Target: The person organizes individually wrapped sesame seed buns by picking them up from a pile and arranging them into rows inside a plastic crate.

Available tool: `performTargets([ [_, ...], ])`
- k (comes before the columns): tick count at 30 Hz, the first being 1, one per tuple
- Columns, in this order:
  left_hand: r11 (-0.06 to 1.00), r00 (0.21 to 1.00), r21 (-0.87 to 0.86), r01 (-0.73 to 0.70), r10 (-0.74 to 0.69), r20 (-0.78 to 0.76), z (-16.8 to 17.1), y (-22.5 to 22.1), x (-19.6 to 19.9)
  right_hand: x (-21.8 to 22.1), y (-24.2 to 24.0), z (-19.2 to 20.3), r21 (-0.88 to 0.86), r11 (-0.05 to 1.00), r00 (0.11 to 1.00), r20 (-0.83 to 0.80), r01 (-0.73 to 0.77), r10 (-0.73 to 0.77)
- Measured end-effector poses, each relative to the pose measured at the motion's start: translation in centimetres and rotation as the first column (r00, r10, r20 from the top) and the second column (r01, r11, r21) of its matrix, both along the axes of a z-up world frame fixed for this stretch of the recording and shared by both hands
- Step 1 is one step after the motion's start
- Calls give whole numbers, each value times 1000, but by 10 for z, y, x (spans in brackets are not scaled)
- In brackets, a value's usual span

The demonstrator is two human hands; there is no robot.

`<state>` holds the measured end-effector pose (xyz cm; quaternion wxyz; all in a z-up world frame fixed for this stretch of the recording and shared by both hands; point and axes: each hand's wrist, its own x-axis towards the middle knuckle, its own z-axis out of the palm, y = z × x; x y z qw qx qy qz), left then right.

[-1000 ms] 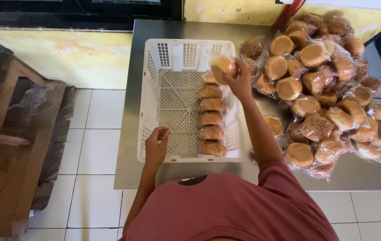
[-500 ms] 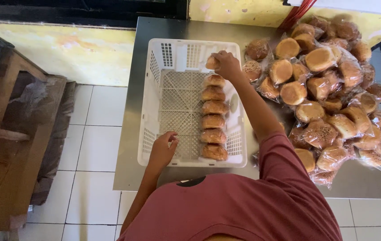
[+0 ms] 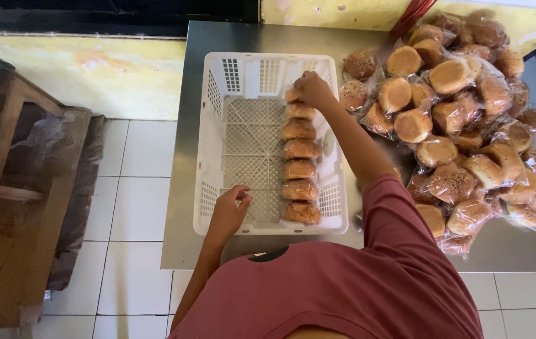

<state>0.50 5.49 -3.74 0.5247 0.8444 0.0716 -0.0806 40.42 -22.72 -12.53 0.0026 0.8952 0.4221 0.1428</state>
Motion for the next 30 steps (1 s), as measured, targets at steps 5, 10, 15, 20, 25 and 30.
performTargets([
  [5,1000,998,-10,12,-12,54,-16,3,2,8,5,-19,272,920,920,-347,282,-179],
  [10,1000,995,-8,14,-13,99,-17,3,0,4,6,-24,141,970,938,-313,199,-147],
  [15,999,998,47,24,-26,53,-10,1,1,-7,9,-1,161,962,920,-363,219,-148],
  [20,999,999,36,11,-12,30,-9,0,-2,-34,-10,9,405,907,965,-263,113,-3],
  [25,994,995,110,8,-18,94,-10,-3,-3,-142,-52,56,744,616,965,-171,258,-198],
  [30,984,992,174,40,-59,109,-16,-11,-8,-246,-128,41,763,405,816,-267,504,-512],
])
